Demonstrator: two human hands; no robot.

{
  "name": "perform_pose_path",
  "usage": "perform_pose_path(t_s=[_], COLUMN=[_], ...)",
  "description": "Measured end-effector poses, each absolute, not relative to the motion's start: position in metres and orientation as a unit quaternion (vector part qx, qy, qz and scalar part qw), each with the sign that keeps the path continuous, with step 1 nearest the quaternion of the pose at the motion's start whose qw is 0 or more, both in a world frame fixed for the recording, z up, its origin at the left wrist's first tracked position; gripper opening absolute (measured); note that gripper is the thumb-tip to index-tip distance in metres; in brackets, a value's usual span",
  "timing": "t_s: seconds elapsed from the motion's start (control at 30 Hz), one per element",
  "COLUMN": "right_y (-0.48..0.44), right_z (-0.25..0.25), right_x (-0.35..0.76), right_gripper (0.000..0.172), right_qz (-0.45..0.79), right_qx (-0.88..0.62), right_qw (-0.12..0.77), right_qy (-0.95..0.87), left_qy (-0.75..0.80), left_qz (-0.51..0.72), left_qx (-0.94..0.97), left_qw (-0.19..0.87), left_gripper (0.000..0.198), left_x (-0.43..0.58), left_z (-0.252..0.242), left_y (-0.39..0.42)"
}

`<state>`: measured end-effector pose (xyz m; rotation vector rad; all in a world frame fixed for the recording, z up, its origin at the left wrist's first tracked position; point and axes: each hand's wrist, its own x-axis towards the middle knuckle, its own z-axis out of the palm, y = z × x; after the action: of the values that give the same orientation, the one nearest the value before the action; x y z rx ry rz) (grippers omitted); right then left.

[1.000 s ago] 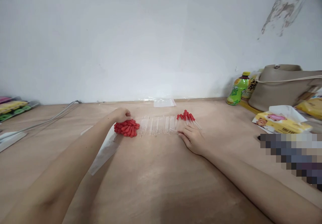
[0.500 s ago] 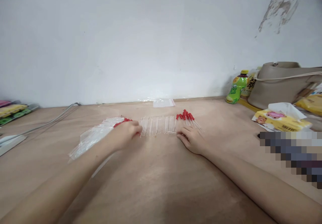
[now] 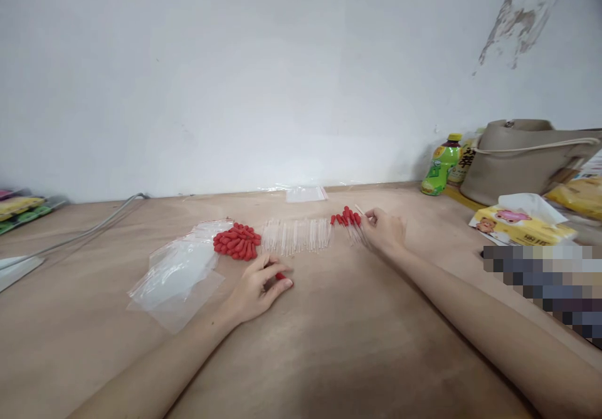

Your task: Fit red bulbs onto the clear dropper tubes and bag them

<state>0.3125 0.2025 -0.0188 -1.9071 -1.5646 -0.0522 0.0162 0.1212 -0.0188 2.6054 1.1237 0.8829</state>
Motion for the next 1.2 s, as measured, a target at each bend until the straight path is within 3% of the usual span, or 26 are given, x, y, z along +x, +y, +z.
perform_pose_path(t_s=[0.2, 0.43, 0.67, 0.87, 1.07, 1.2], right_y=[0.22, 0.207, 0.216, 0.225, 0.205, 0.177], right_z=[-0.019, -0.02, -0.019, -0.021, -0.021, -0.026], right_x=[0.309, 0.305, 0.314, 0.299, 0.29, 0.282], right_gripper=[0.024, 0.026, 0.025, 0.022, 0.022, 0.019], right_qz=[-0.013, -0.037, -0.031, -0.03, -0.033, 0.015], right_qx=[-0.743, -0.702, -0.736, -0.726, -0.669, -0.528], right_qw=[0.279, 0.301, 0.313, 0.293, 0.346, 0.414], right_qy=[-0.608, -0.644, -0.599, -0.621, -0.658, -0.741], left_qy=[0.352, 0.342, 0.357, 0.342, 0.349, 0.377], left_qz=[0.268, 0.25, 0.264, 0.276, 0.292, 0.299], left_qx=[0.894, 0.898, 0.887, 0.89, 0.884, 0.869], left_qw=[0.071, 0.121, 0.128, 0.117, 0.109, 0.115], left_gripper=[0.026, 0.038, 0.02, 0.017, 0.017, 0.017], left_x=[0.017, 0.011, 0.012, 0.014, 0.017, 0.026], left_z=[-0.018, -0.014, -0.012, -0.014, -0.015, -0.018], left_y=[0.121, 0.121, 0.121, 0.121, 0.122, 0.125])
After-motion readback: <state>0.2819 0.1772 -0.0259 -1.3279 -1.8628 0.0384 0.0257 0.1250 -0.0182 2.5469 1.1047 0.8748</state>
